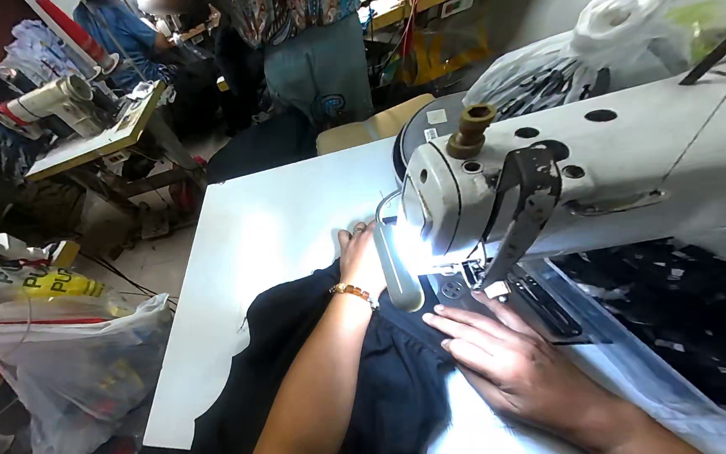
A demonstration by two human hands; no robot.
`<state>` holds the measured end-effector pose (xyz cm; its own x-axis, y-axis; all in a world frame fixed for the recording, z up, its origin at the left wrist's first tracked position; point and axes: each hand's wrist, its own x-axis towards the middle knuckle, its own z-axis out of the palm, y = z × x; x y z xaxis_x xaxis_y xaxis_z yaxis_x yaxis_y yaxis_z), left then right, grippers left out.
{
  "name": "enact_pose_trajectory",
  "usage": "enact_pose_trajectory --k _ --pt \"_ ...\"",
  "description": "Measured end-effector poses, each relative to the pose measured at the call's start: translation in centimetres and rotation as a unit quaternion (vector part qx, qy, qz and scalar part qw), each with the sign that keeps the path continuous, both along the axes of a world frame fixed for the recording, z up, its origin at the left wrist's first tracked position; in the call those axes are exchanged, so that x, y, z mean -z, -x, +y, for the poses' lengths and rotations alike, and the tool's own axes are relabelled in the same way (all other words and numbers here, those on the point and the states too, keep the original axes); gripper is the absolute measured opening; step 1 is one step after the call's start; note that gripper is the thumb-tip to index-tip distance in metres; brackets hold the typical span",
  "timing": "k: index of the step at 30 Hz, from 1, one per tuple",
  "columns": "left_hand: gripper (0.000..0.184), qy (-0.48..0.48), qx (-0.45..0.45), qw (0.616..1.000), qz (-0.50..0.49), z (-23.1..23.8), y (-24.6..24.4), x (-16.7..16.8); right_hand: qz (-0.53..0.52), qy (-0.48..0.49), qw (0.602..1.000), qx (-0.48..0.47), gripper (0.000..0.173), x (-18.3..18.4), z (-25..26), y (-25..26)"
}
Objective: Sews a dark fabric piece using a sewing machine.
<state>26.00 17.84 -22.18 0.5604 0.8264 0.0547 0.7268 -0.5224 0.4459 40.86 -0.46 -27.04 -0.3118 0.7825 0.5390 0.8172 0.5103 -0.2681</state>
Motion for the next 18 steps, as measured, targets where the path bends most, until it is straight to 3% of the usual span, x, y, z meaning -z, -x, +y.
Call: enact_pose_trajectory --k 12,16,18 --pt "0.044 -0.033 -0.005 0.999 0.006 0.1 -0.2 0.4 -0.006 -0.010 1.000 0.008 0.031 -0.2 -0.1 0.6" --pt "0.058 -0.067 -0.050 0.992 -0.093 -5.4 2.1 -1.4 -0.023 -0.027 0.999 0.003 0.031 -0.1 -0.3 1.1" --pt "0.048 -0.058 -0.044 0.990 -0.117 -9.0 3.3 -0.6 -0.025 -0.030 0.999 0.001 0.030 -0.1 -0.6 1.4"
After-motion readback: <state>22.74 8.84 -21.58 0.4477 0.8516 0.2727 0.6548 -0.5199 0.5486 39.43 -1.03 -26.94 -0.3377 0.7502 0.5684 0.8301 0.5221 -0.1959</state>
